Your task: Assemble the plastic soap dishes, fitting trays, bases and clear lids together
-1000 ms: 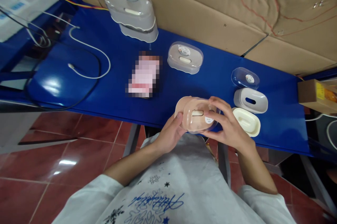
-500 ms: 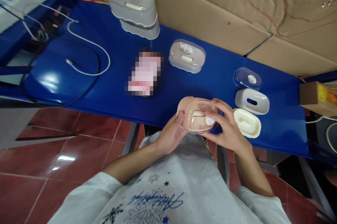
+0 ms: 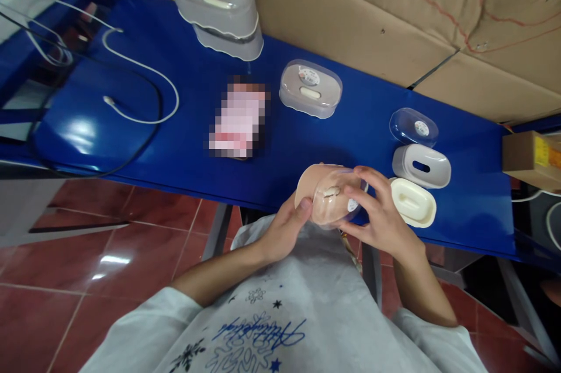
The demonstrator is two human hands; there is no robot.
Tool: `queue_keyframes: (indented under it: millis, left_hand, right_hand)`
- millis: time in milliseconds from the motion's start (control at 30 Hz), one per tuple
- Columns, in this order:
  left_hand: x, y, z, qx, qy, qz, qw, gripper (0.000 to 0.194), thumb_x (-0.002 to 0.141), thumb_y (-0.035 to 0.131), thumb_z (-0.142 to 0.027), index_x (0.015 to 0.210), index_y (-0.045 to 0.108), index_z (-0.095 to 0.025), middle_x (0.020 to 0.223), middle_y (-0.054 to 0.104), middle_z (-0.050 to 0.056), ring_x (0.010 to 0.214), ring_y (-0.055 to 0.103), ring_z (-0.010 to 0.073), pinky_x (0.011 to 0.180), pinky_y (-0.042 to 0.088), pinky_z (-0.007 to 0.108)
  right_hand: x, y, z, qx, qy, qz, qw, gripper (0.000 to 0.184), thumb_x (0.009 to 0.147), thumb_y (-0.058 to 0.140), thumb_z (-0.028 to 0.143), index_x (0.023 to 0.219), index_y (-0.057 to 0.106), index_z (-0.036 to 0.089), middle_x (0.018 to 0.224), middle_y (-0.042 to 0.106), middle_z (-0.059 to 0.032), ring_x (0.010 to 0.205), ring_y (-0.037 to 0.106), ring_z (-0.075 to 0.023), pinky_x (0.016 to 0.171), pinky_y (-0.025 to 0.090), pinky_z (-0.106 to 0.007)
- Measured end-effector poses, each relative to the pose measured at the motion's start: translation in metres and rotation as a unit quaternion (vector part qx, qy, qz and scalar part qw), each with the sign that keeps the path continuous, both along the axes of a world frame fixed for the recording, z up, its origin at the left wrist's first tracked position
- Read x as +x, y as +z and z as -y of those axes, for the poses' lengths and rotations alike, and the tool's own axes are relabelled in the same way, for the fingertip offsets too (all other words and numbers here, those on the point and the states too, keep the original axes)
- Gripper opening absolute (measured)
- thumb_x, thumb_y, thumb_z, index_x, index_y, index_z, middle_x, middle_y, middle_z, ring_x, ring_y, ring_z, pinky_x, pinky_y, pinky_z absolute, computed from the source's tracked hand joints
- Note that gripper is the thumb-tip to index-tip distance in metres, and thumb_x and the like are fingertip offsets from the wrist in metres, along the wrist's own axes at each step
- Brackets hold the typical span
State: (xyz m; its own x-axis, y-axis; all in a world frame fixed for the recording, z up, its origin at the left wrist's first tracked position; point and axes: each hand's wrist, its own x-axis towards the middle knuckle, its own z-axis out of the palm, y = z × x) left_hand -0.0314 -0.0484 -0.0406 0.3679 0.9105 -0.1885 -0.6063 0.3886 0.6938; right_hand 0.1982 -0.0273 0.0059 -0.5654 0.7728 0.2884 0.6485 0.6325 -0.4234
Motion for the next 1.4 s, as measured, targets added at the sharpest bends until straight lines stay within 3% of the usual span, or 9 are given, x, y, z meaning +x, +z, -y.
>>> queue_keyframes:
  millis: [133, 300, 533, 633, 767, 933, 1033, 1200, 1400]
  left_hand:
    - [-0.002, -0.003, -0.002, 0.084, -0.015, -0.038, 0.996, 0.061, 0.104, 0.060, -0.066, 0.150, 0.065, -0.027, 0.157, 0.065, 0.012, 0.157, 0.048, 0.0354, 0.132, 0.034, 0.055]
    - [-0.004, 0.007, -0.012, 0.170, -0.001, -0.047, 0.984, 0.098, 0.076, 0.097, -0.048, 0.161, 0.053, -0.031, 0.165, 0.058, 0.012, 0.154, 0.053, 0.0385, 0.130, 0.040, 0.055]
    - [-0.006, 0.014, -0.012, 0.182, 0.022, -0.075, 0.980, 0.065, 0.084, 0.088, -0.037, 0.144, 0.070, -0.023, 0.139, 0.077, 0.014, 0.131, 0.073, 0.0343, 0.117, 0.056, 0.050]
    - [-0.007, 0.013, -0.009, 0.187, 0.011, -0.082, 0.979, 0.061, 0.086, 0.086, -0.037, 0.143, 0.071, -0.022, 0.140, 0.077, 0.014, 0.132, 0.072, 0.0355, 0.117, 0.055, 0.051]
    - [-0.007, 0.006, -0.004, 0.216, -0.001, -0.099, 0.971, 0.074, 0.082, 0.088, -0.039, 0.151, 0.065, -0.024, 0.145, 0.074, 0.014, 0.133, 0.071, 0.0370, 0.118, 0.053, 0.052]
    - [-0.009, -0.002, -0.006, 0.276, -0.007, -0.145, 0.950, 0.086, 0.074, 0.094, -0.039, 0.153, 0.060, -0.030, 0.151, 0.069, 0.015, 0.135, 0.068, 0.0384, 0.118, 0.050, 0.055]
    - [-0.008, -0.005, -0.010, 0.305, 0.018, -0.159, 0.939, 0.084, 0.071, 0.096, -0.033, 0.147, 0.060, -0.032, 0.151, 0.065, 0.014, 0.135, 0.066, 0.0362, 0.112, 0.054, 0.052]
    - [-0.001, -0.011, -0.006, 0.336, 0.100, -0.174, 0.920, 0.090, 0.069, 0.098, -0.028, 0.147, 0.053, -0.032, 0.143, 0.066, 0.010, 0.128, 0.067, 0.0307, 0.107, 0.055, 0.047]
    - [-0.004, -0.004, -0.010, 0.155, 0.051, -0.122, 0.979, 0.079, 0.076, 0.098, -0.039, 0.143, 0.056, -0.031, 0.140, 0.069, 0.008, 0.125, 0.069, 0.0283, 0.106, 0.056, 0.044]
  right_hand:
    - [-0.001, -0.001, 0.000, 0.040, 0.011, 0.018, 0.999, 0.086, 0.095, 0.080, 0.026, 0.165, 0.034, 0.041, 0.162, 0.043, -0.0108, 0.152, 0.045, -0.0411, 0.119, 0.051, -0.068]
    - [-0.006, -0.005, 0.003, 0.080, 0.018, 0.020, 0.996, 0.089, 0.093, 0.083, 0.026, 0.167, 0.037, 0.039, 0.171, 0.034, -0.0084, 0.154, 0.042, -0.0406, 0.121, 0.050, -0.063]
    - [-0.012, -0.006, 0.009, 0.109, 0.009, -0.005, 0.994, 0.096, 0.092, 0.082, 0.026, 0.170, 0.030, 0.046, 0.176, 0.028, -0.0017, 0.156, 0.039, -0.0377, 0.121, 0.051, -0.059]
    - [-0.015, -0.014, 0.010, 0.102, 0.004, -0.051, 0.993, 0.086, 0.096, 0.078, 0.049, 0.169, 0.032, 0.049, 0.169, 0.036, -0.0023, 0.153, 0.045, -0.0377, 0.122, 0.050, -0.063]
    - [-0.031, -0.026, 0.012, 0.058, -0.118, -0.243, 0.961, 0.069, 0.106, 0.043, 0.072, 0.165, 0.044, 0.037, 0.158, 0.048, -0.0115, 0.148, 0.053, -0.0389, 0.117, 0.053, -0.066]
    - [-0.052, -0.019, 0.010, -0.053, -0.279, -0.382, 0.879, 0.054, 0.115, 0.023, 0.045, 0.116, 0.074, 0.028, 0.113, 0.072, -0.0094, 0.108, 0.074, -0.0280, 0.088, 0.062, -0.049]
    - [-0.054, -0.011, 0.005, -0.003, -0.313, -0.354, 0.882, 0.050, 0.114, 0.035, 0.044, 0.095, 0.077, 0.026, 0.092, 0.073, -0.0055, 0.092, 0.073, -0.0241, 0.079, 0.057, -0.042]
    - [-0.053, -0.011, -0.002, 0.045, -0.318, -0.324, 0.890, 0.052, 0.115, 0.037, 0.042, 0.092, 0.080, 0.025, 0.087, 0.075, -0.0046, 0.083, 0.073, -0.0226, 0.075, 0.056, -0.041]
    - [-0.043, -0.020, -0.005, 0.138, -0.164, -0.188, 0.959, 0.049, 0.109, 0.049, 0.055, 0.146, 0.067, 0.028, 0.133, 0.074, -0.0100, 0.128, 0.070, -0.0338, 0.108, 0.057, -0.056]
